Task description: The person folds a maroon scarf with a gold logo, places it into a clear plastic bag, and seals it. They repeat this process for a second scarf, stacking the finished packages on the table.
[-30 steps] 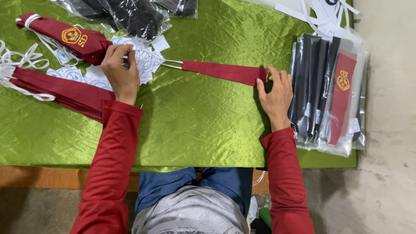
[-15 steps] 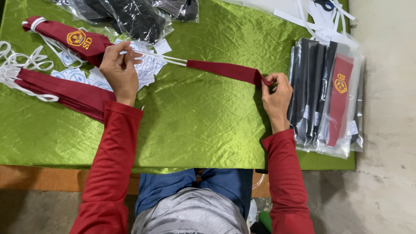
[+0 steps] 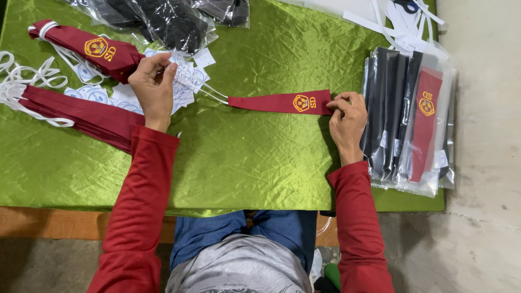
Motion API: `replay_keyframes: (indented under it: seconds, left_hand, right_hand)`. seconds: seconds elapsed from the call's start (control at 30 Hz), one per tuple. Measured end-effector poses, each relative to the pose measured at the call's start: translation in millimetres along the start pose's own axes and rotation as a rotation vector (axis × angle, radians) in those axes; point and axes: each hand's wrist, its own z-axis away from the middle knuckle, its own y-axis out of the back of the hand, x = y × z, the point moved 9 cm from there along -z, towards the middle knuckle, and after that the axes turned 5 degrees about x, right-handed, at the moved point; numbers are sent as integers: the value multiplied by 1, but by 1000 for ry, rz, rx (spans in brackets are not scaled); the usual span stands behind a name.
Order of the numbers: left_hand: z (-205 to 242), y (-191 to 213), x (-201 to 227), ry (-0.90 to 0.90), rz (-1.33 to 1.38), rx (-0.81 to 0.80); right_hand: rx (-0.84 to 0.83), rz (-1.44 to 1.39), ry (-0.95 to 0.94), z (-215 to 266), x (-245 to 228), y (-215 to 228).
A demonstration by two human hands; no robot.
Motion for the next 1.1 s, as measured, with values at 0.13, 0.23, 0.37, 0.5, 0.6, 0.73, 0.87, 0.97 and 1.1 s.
replay_keyframes:
  seconds: [0.13, 0.23, 0.37, 0.5, 0.6, 0.73, 0.87, 0.97, 1.1]
  left_hand:
    - [-1, 3, 0, -48, -52, 20]
    - [0, 6, 0, -78, -133, 52]
    - [0, 7, 2, -116, -199, 68]
    - [0, 6, 4, -128, -246, 71]
    - [0, 6, 2, -117, -264, 72]
    - [0, 5, 4, -136, -262, 63]
    - [2, 1, 16, -181, -282, 25]
    - [6, -4, 25, -304, -324, 0]
    - [11, -10, 29, -418, -379, -39]
  right_hand:
    - [-54, 24, 60, -5, -17, -1]
    - [-64, 122, 88, -4, -17, -4]
    - [17, 271, 96, -2, -16, 4]
    - [15, 276, 91, -1, -14, 2]
    - [17, 270, 98, -1, -14, 3]
    - [13, 247, 83, -1, -12, 2]
    - [-18, 242, 62, -3, -14, 2]
    - [-87, 260, 0, -6, -12, -2]
    - [-195, 367, -37, -6, -11, -11]
